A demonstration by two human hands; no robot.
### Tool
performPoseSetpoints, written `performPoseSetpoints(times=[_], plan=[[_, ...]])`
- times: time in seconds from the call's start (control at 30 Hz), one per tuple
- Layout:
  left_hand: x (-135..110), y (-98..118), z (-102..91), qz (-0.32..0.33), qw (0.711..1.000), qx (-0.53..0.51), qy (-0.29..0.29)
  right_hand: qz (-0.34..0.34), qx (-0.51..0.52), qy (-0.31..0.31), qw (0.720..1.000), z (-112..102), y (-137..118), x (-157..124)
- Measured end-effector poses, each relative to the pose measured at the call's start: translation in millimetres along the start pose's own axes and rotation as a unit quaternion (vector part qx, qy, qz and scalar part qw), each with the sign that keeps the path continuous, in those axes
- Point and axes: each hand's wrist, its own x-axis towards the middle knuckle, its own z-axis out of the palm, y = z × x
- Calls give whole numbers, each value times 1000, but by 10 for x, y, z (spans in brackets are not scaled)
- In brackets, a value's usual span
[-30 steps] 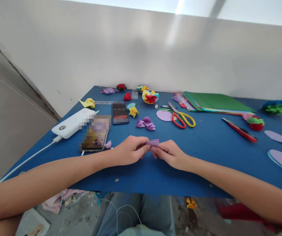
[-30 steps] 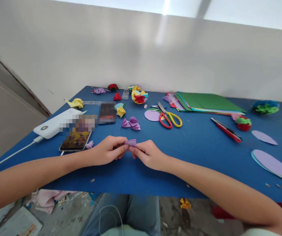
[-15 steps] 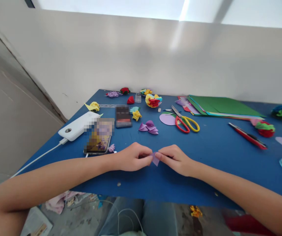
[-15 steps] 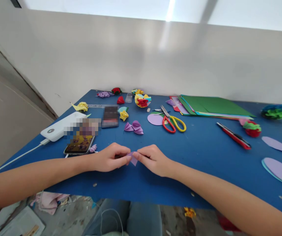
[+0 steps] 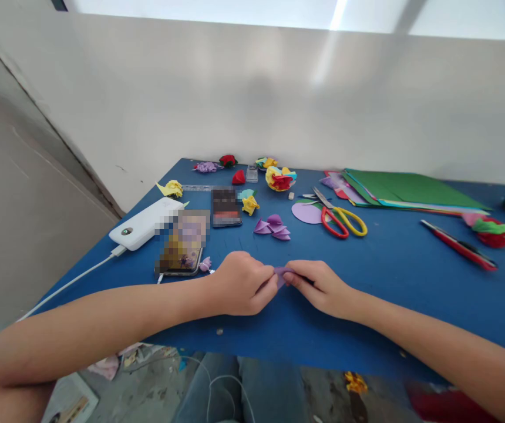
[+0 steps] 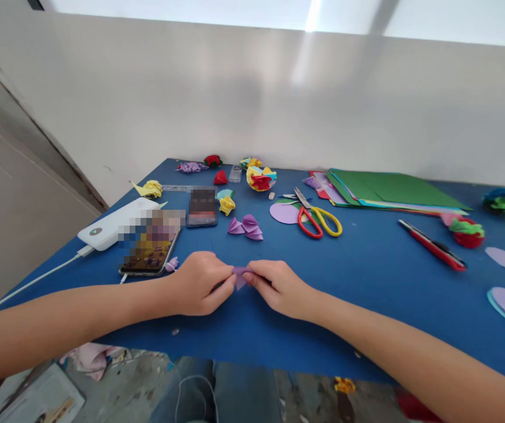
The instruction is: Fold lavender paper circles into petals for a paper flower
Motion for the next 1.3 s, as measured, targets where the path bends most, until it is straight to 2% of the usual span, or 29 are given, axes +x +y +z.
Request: performPoseSetpoints(times=[0.1, 0.2, 0.33, 0.43, 0.5, 0.57, 0.67, 0.73, 0.83, 0.93, 1.1, 1.23, 1.3], plan=[[4, -6, 11, -9, 986, 158, 48, 23, -29, 16, 999, 0, 39, 11], [3, 1, 58, -28, 974, 220, 49, 42, -27, 22, 998, 3, 46, 15], [-24, 53, 157, -19, 973, 226, 38, 55, -26, 98, 993, 28, 38, 4], [-41, 93, 216, 65, 981, 184, 13, 80, 6, 172, 982, 59, 30, 46], [-45, 107, 237, 121, 983, 140, 6, 99, 61, 185, 976, 91, 7, 123], [-47, 113, 246, 157, 982, 105, 10, 99, 121, 160, 975, 144, -41, 244], [-53, 117, 250, 188, 978, 86, 25, 93, 203, 80, 972, 275, -141, 504], [-61, 127, 252, 224, 970, 84, 43, 66, 242, 59, 966, 389, -203, 714], [-70, 148, 256, 286, 950, 90, 85, 3, 221, 29, 975, 552, -262, 1019], [-67, 150, 259, 292, 946, 91, 107, -51, 178, 16, 983, 653, -286, 1218], [-65, 142, 260, 282, 952, 81, 85, -104, 104, -20, 989, 700, -291, 1283], [-79, 151, 256, 269, 956, 92, 73, -102, 63, -31, 992, 711, -289, 1273], [-83, 148, 253, 272, 955, 92, 74, -89, 94, -27, 991, 708, -293, 1257]])
